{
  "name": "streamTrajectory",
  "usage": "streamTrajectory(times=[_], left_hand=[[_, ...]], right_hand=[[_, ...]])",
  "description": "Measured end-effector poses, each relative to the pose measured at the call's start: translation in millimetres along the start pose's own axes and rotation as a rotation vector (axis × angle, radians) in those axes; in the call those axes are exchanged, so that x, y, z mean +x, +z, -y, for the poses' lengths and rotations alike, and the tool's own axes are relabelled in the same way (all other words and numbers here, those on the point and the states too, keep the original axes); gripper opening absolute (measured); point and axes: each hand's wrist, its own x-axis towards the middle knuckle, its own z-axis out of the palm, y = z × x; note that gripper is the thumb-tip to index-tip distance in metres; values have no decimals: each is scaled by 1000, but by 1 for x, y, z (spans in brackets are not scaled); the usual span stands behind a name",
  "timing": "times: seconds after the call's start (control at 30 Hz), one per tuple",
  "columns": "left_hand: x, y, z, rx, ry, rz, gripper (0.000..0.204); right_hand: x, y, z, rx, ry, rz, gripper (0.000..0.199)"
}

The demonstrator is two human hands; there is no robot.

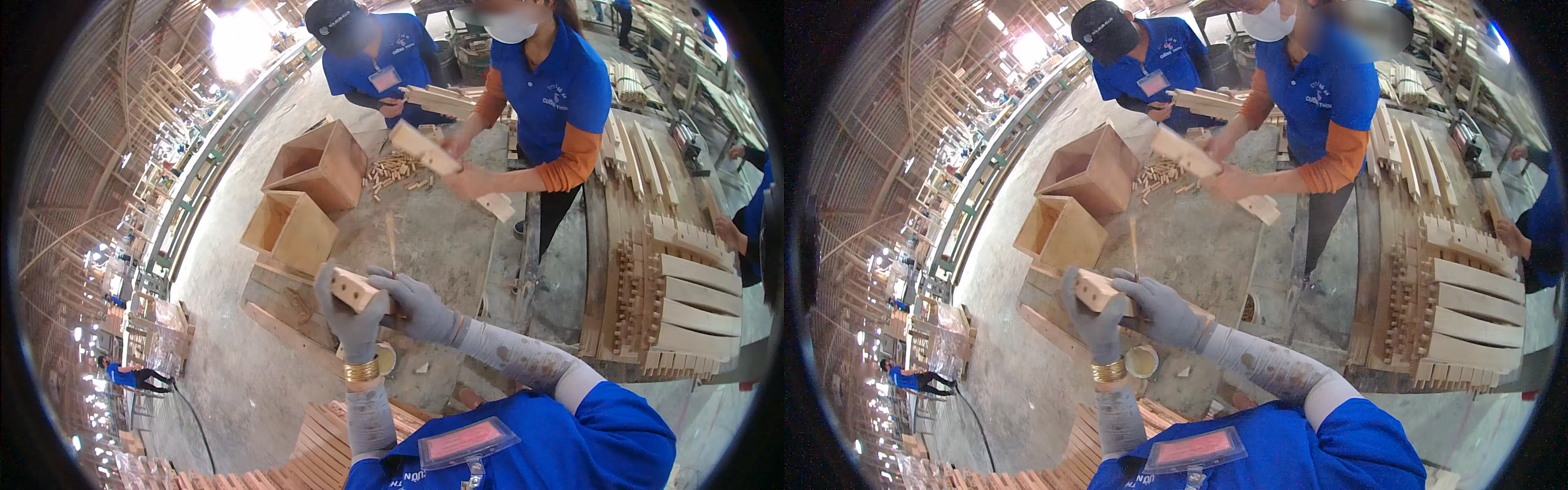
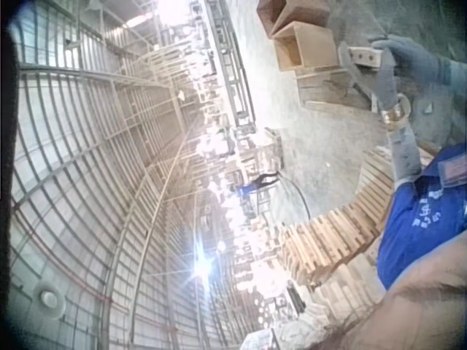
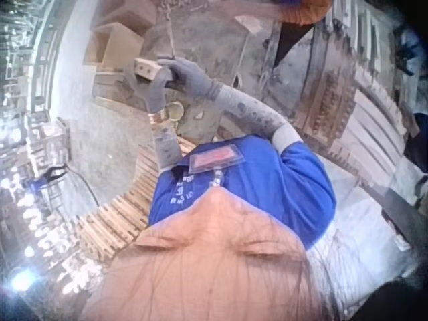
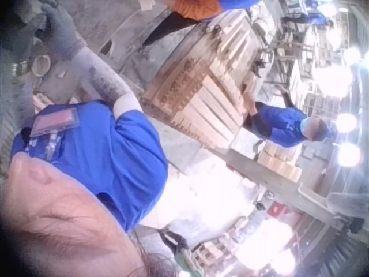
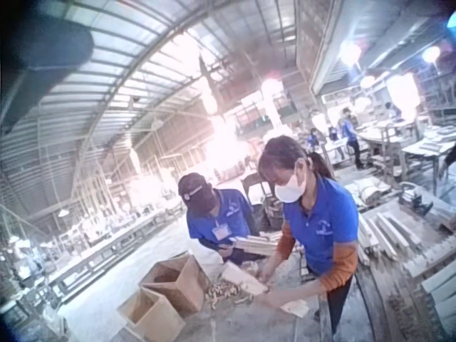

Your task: The person applies a yellowish liquid to the pre-drilled holes of small wooden blocks using a thin stick. They pick up blocks from a stack, dip the stick into a container, and carefully fill the holes before placing the blocks onto a workbench. Other workers are visible in the background handling similar wooden pieces.

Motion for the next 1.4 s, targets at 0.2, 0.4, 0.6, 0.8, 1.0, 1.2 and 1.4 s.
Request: streamTrajectory(times=[0.2,0.4,0.6,0.8,1.0,1.2,1.4], left_hand=[[0,4,17,-385,-86,167,102],[6,-1,19,-192,-93,180,91],[21,-8,7,-122,-173,417,62],[8,4,4,-67,-231,206,59],[15,-5,-1,-216,-186,386,60],[29,-9,-1,-191,-258,548,66],[0,-3,-5,-124,-105,326,56]], right_hand=[[-9,-8,-25,340,147,9,57],[5,-11,-57,720,309,-37,47],[23,-21,-56,957,387,-25,38],[27,-33,-35,759,522,39,47],[14,-29,-24,433,187,49,63],[12,-20,-34,238,70,-39,70],[15,-32,-14,116,82,31,68]])
